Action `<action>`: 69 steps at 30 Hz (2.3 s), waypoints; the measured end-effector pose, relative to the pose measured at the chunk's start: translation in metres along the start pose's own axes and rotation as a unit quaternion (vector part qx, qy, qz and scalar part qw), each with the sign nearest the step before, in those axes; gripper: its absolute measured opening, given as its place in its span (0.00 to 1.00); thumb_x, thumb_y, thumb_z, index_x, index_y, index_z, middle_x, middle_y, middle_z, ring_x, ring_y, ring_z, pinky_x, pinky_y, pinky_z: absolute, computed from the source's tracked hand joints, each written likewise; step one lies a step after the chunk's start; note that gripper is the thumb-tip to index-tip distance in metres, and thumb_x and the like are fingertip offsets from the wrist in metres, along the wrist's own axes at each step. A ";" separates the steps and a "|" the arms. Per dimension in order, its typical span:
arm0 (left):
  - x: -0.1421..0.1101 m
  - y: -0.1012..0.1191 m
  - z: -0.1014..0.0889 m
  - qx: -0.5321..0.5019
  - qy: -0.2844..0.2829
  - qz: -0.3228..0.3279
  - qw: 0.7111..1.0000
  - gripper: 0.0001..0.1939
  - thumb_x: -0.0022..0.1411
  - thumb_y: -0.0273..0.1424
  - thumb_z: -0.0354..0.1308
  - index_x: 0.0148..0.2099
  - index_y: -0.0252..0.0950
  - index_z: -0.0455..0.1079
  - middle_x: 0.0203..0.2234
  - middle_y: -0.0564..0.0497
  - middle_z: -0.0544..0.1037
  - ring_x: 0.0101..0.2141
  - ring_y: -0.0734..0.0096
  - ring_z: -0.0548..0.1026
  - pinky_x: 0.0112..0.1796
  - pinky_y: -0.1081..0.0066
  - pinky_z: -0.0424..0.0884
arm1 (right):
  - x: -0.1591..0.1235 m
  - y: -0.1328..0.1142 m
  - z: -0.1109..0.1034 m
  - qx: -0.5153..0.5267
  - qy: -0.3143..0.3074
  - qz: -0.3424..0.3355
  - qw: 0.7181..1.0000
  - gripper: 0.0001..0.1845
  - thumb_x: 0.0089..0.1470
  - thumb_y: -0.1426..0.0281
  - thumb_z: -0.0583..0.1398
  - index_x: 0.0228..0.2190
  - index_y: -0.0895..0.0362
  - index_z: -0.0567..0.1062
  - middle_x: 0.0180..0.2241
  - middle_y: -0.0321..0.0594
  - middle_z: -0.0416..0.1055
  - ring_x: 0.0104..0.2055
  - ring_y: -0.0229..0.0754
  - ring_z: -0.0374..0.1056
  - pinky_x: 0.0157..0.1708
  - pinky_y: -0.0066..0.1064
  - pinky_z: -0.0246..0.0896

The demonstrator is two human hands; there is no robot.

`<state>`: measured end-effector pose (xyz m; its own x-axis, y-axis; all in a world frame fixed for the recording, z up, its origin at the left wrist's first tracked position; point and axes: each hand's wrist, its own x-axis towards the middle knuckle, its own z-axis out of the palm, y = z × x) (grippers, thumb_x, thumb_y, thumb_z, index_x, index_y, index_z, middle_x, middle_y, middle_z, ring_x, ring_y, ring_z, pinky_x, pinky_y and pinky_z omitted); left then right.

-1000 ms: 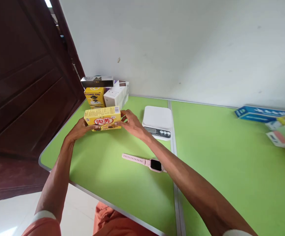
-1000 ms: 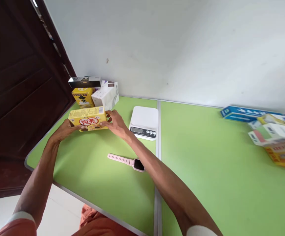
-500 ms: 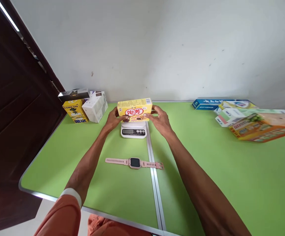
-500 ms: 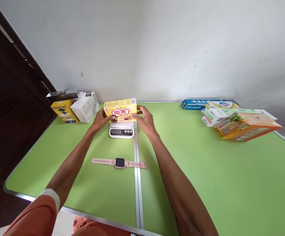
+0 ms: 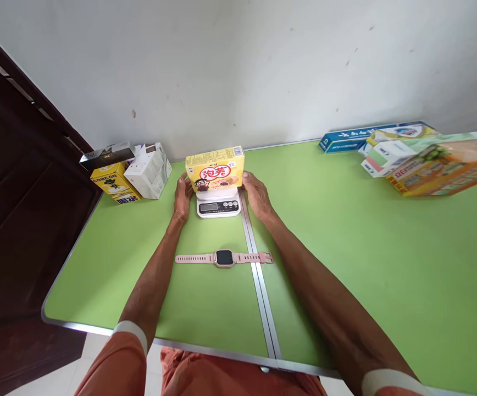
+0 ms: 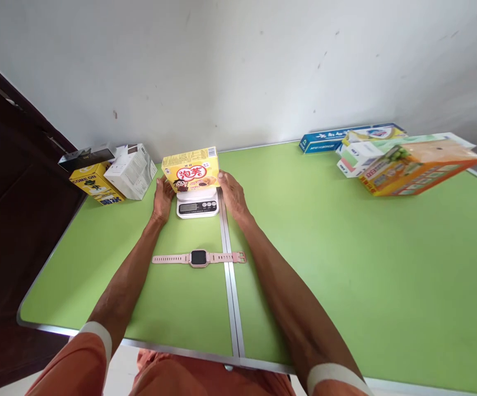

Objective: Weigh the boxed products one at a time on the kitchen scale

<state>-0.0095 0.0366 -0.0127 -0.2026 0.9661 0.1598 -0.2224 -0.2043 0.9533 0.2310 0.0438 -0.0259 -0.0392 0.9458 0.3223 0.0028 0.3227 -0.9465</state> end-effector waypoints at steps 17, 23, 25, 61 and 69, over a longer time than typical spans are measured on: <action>-0.003 -0.004 0.000 -0.045 -0.008 -0.022 0.999 0.39 0.67 0.69 0.63 0.54 0.38 0.84 0.57 0.41 0.88 0.72 0.42 0.75 0.72 0.49 0.71 | -0.008 -0.001 0.005 0.019 0.050 0.042 0.998 0.55 0.57 0.20 0.55 0.50 0.55 0.89 0.52 0.53 0.87 0.58 0.64 0.82 0.65 0.56 0.74; -0.001 -0.008 -0.003 -0.025 -0.003 -0.016 1.000 0.40 0.65 0.69 0.65 0.55 0.38 0.83 0.55 0.40 0.88 0.69 0.43 0.78 0.70 0.49 0.74 | -0.006 0.003 0.004 0.010 0.047 0.048 0.998 0.55 0.55 0.19 0.55 0.49 0.55 0.89 0.52 0.54 0.87 0.58 0.64 0.82 0.66 0.57 0.74; -0.001 -0.010 -0.004 -0.020 -0.007 -0.010 1.000 0.40 0.63 0.70 0.66 0.55 0.38 0.83 0.56 0.40 0.88 0.68 0.43 0.79 0.70 0.48 0.74 | -0.006 0.002 0.004 0.010 0.049 0.047 0.998 0.55 0.56 0.20 0.55 0.49 0.54 0.89 0.51 0.53 0.87 0.58 0.65 0.82 0.66 0.58 0.74; -0.006 -0.001 0.000 -0.005 -0.006 -0.012 1.000 0.36 0.65 0.67 0.66 0.51 0.38 0.83 0.55 0.41 0.89 0.67 0.45 0.80 0.68 0.50 0.76 | -0.010 -0.010 0.004 0.003 0.031 0.044 0.999 0.53 0.57 0.21 0.55 0.48 0.54 0.89 0.47 0.50 0.88 0.53 0.61 0.82 0.60 0.53 0.77; -0.006 0.001 -0.001 -0.002 0.003 -0.022 1.000 0.35 0.64 0.66 0.67 0.50 0.38 0.82 0.54 0.41 0.89 0.66 0.46 0.81 0.68 0.50 0.76 | -0.010 -0.011 0.005 0.000 0.036 0.041 0.999 0.54 0.56 0.20 0.55 0.47 0.55 0.89 0.48 0.51 0.88 0.53 0.62 0.82 0.59 0.53 0.78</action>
<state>-0.0091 0.0310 -0.0133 -0.1987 0.9732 0.1158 -0.2347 -0.1619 0.9585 0.2265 0.0311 -0.0190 0.0322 0.9692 0.2442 0.0039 0.2442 -0.9697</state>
